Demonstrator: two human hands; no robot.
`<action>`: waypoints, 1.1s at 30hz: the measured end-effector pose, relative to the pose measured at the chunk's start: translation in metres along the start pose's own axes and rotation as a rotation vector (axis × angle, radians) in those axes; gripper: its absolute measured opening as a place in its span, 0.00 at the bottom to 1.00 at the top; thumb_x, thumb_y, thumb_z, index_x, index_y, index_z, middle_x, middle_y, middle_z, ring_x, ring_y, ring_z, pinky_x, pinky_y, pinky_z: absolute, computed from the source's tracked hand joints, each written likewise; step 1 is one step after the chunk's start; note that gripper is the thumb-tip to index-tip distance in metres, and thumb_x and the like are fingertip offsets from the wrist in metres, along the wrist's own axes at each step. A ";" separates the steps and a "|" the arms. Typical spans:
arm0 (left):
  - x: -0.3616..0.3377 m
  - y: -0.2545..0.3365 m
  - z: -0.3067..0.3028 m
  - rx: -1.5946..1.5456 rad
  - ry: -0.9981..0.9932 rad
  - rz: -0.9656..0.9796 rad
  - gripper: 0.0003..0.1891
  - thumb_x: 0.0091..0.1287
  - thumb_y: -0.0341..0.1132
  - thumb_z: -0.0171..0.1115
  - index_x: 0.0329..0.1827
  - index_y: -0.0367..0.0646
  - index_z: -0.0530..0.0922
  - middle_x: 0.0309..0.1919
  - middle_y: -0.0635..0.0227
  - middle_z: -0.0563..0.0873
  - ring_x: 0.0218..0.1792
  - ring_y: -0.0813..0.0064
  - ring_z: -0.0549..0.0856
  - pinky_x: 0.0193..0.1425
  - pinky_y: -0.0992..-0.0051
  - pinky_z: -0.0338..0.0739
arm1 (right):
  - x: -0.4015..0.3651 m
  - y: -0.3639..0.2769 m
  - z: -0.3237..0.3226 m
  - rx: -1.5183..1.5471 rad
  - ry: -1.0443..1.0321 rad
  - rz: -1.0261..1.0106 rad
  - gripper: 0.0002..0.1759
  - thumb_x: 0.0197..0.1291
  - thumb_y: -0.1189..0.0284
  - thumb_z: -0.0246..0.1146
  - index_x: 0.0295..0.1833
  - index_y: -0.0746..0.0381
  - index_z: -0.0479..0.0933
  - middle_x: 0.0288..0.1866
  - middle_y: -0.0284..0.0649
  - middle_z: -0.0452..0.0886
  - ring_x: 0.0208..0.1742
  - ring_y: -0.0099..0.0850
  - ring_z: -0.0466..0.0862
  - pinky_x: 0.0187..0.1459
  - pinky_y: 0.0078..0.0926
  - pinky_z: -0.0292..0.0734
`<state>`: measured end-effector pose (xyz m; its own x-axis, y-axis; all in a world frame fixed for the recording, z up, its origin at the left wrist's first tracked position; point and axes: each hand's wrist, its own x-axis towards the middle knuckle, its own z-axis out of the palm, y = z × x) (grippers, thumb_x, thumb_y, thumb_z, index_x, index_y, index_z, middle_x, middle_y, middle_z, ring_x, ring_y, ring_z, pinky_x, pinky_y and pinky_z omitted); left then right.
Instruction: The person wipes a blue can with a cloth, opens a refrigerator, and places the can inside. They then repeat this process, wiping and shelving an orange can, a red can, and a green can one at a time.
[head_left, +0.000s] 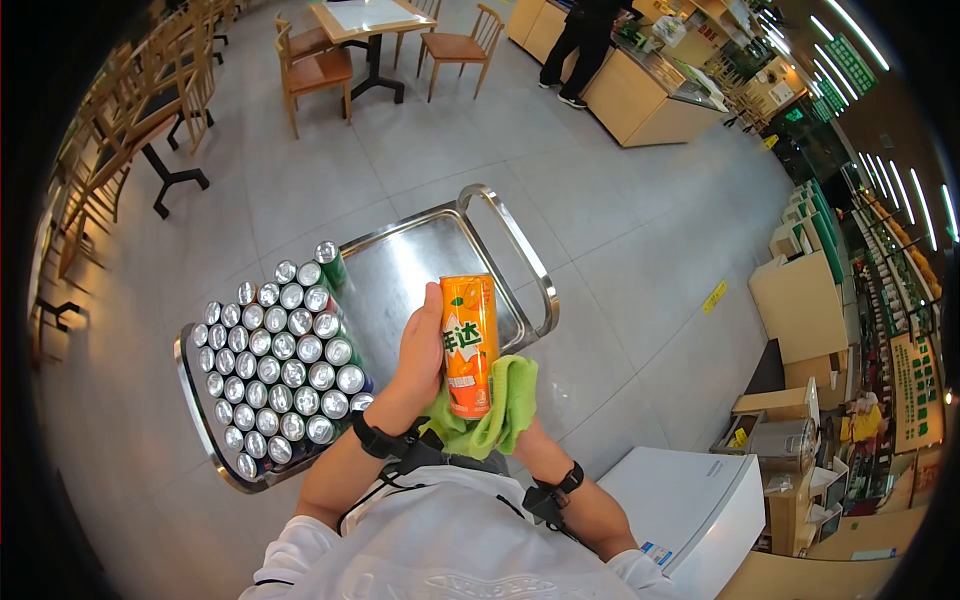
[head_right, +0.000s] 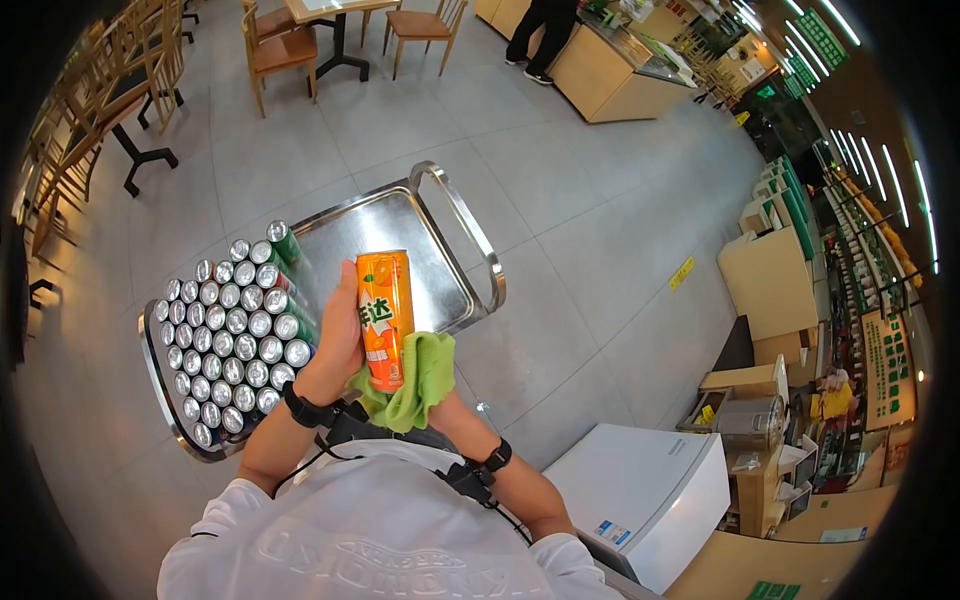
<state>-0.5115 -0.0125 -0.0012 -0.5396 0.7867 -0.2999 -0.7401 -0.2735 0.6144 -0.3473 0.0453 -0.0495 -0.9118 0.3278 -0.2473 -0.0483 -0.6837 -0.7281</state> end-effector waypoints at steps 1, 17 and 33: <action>0.001 -0.002 -0.003 0.008 -0.047 0.000 0.30 0.76 0.59 0.41 0.54 0.38 0.76 0.39 0.64 0.86 0.37 0.73 0.87 0.44 0.72 0.84 | -0.002 0.001 -0.001 0.080 0.013 0.017 0.31 0.72 0.53 0.52 0.71 0.61 0.62 0.66 0.43 0.73 0.62 0.35 0.78 0.63 0.37 0.76; -0.001 -0.005 -0.013 0.597 -0.385 0.174 0.28 0.79 0.50 0.41 0.68 0.36 0.69 0.61 0.61 0.78 0.60 0.70 0.77 0.65 0.72 0.70 | -0.017 -0.031 0.004 0.124 0.002 -0.093 0.26 0.71 0.58 0.55 0.67 0.61 0.66 0.61 0.43 0.76 0.58 0.36 0.80 0.58 0.38 0.79; -0.068 -0.046 0.041 1.341 -0.341 0.806 0.35 0.63 0.35 0.62 0.73 0.34 0.62 0.58 0.48 0.67 0.57 0.54 0.72 0.65 0.62 0.67 | -0.038 0.011 -0.029 -0.851 0.506 -0.651 0.28 0.68 0.69 0.60 0.71 0.59 0.61 0.67 0.40 0.70 0.66 0.34 0.73 0.65 0.32 0.70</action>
<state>-0.4245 -0.0309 0.0209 -0.3502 0.8153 0.4612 0.6503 -0.1427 0.7462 -0.3016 0.0438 -0.0665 -0.5418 0.8049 0.2421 0.0175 0.2988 -0.9542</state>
